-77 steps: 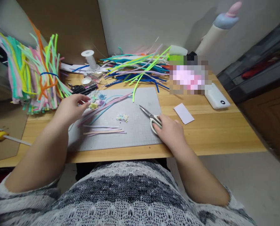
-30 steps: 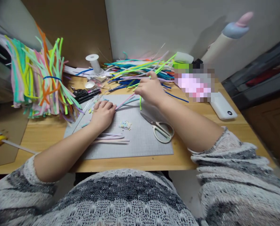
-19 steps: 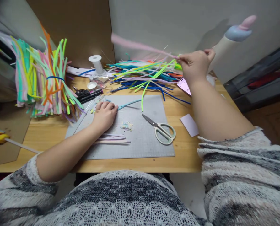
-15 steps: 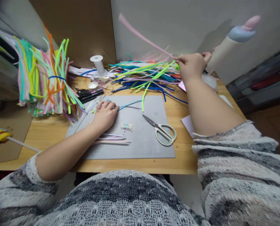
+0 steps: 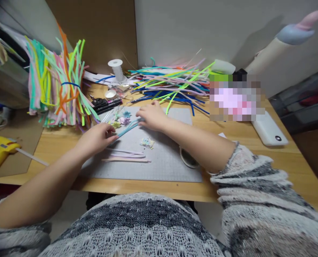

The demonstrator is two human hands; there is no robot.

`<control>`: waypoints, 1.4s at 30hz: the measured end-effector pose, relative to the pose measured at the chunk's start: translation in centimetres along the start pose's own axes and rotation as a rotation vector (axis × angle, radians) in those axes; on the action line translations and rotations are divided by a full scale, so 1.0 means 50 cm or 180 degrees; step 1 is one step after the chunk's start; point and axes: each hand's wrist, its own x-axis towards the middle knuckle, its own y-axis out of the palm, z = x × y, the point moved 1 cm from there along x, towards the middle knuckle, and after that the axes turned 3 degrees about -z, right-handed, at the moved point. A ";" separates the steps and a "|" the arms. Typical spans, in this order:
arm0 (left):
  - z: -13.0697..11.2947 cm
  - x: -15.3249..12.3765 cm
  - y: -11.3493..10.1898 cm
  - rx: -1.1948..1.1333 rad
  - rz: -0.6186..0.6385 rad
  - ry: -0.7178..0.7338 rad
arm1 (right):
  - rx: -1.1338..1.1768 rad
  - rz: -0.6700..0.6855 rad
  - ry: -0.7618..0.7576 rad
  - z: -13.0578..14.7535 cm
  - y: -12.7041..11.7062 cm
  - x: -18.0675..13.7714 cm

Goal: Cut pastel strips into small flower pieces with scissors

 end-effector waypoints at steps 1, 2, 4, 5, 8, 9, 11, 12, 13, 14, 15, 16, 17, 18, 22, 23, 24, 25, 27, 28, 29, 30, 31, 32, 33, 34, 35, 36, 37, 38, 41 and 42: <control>0.001 -0.002 0.008 0.0000 -0.0001 0.0037 | 0.0037 0.0053 0.0040 0.007 0.012 0.006; 0.001 -0.004 0.014 0.0001 -0.0014 0.0068 | 0.0068 0.0078 0.0091 0.010 0.021 0.011; 0.002 -0.003 0.023 0.0010 -0.0049 0.0078 | 0.0157 0.0047 0.0205 0.008 0.026 0.022; 0.003 -0.002 0.025 0.0017 -0.0063 0.0055 | 0.0219 -0.0009 0.0260 0.004 0.023 0.027; 0.006 -0.002 0.019 0.0004 -0.0146 -0.0083 | 0.0399 -0.0181 0.0330 -0.003 0.002 0.033; 0.007 -0.003 0.014 -0.0030 -0.0207 -0.0122 | 0.0447 -0.0227 0.0292 -0.003 -0.008 0.031; 0.010 -0.011 -0.002 -0.0157 -0.0395 -0.0143 | 0.0509 -0.0332 0.0156 -0.001 -0.028 0.023; 0.012 -0.016 -0.010 -0.0233 -0.0509 -0.0123 | 0.0504 -0.0393 0.0076 0.001 -0.038 0.017; 0.013 -0.022 -0.018 -0.0296 -0.0628 -0.0102 | 0.0465 -0.0440 -0.0002 0.003 -0.046 0.010; 0.014 -0.028 -0.025 -0.0334 -0.0734 -0.0094 | 0.0391 -0.0462 -0.0065 0.003 -0.052 0.004; 0.015 -0.033 -0.030 -0.0345 -0.0808 -0.0097 | 0.0287 -0.0446 -0.0114 0.003 -0.057 -0.002; 0.016 -0.038 -0.033 -0.0323 -0.0846 -0.0121 | 0.0168 -0.0393 -0.0154 0.001 -0.059 -0.008; 0.017 -0.041 -0.033 -0.0285 -0.0846 -0.0157 | 0.0030 -0.0344 -0.0168 -0.002 -0.060 -0.012; 0.017 -0.044 -0.032 -0.0260 -0.0829 -0.0197 | -0.0130 -0.0363 -0.0135 -0.006 -0.059 -0.016; 0.014 -0.046 -0.021 -0.0438 -0.0889 -0.0242 | -0.0792 -0.1232 0.0262 -0.015 -0.053 -0.029; 0.012 -0.045 -0.020 -0.0508 -0.0938 -0.0236 | -0.0861 -0.1362 0.0210 -0.013 -0.049 -0.033; 0.011 -0.044 -0.019 -0.0552 -0.0974 -0.0240 | -0.0864 -0.1316 0.0022 -0.008 -0.044 -0.036; 0.010 -0.043 -0.019 -0.0565 -0.0995 -0.0255 | -0.0823 -0.1114 -0.0263 -0.001 -0.036 -0.038; 0.007 -0.041 -0.018 -0.0520 -0.1016 -0.0337 | -0.0720 -0.0628 -0.0740 0.010 -0.017 -0.042; 0.006 -0.040 -0.017 -0.0490 -0.1021 -0.0383 | -0.0684 -0.0486 -0.0803 0.014 -0.006 -0.042; 0.004 -0.039 -0.016 -0.0473 -0.1025 -0.0413 | -0.0656 -0.0438 -0.0739 0.015 0.004 -0.041; 0.002 -0.039 -0.014 -0.0477 -0.1028 -0.0421 | -0.0621 -0.0444 -0.0581 0.013 0.015 -0.039; 0.000 -0.038 -0.012 -0.0504 -0.1029 -0.0404 | -0.0567 -0.0447 -0.0397 0.010 0.024 -0.037; -0.002 -0.038 -0.011 -0.0548 -0.1029 -0.0367 | -0.0489 -0.0414 -0.0236 0.007 0.033 -0.033; -0.005 -0.035 -0.010 -0.0601 -0.1035 -0.0319 | -0.0410 -0.0350 -0.0124 0.003 0.041 -0.030; -0.008 -0.031 -0.010 -0.0659 -0.1064 -0.0274 | -0.0350 -0.0279 -0.0077 0.000 0.046 -0.026; -0.012 -0.024 -0.012 -0.0728 -0.1124 -0.0235 | -0.0319 -0.0224 -0.0084 -0.001 0.049 -0.023; -0.015 -0.013 -0.015 -0.0810 -0.1212 -0.0197 | -0.0317 -0.0195 -0.0136 -0.002 0.049 -0.020; -0.019 0.003 -0.018 -0.0913 -0.1318 -0.0153 | -0.0329 -0.0199 -0.0211 -0.001 0.047 -0.018; -0.023 0.024 -0.023 -0.1046 -0.1430 -0.0097 | -0.0339 -0.0245 -0.0285 -0.001 0.042 -0.017; -0.038 0.117 -0.040 -0.1490 -0.1611 0.0178 | -0.0240 -0.0582 -0.0361 -0.002 0.015 -0.018; -0.045 0.155 -0.046 -0.1585 -0.1619 0.0268 | -0.0168 -0.0729 -0.0337 -0.005 0.003 -0.021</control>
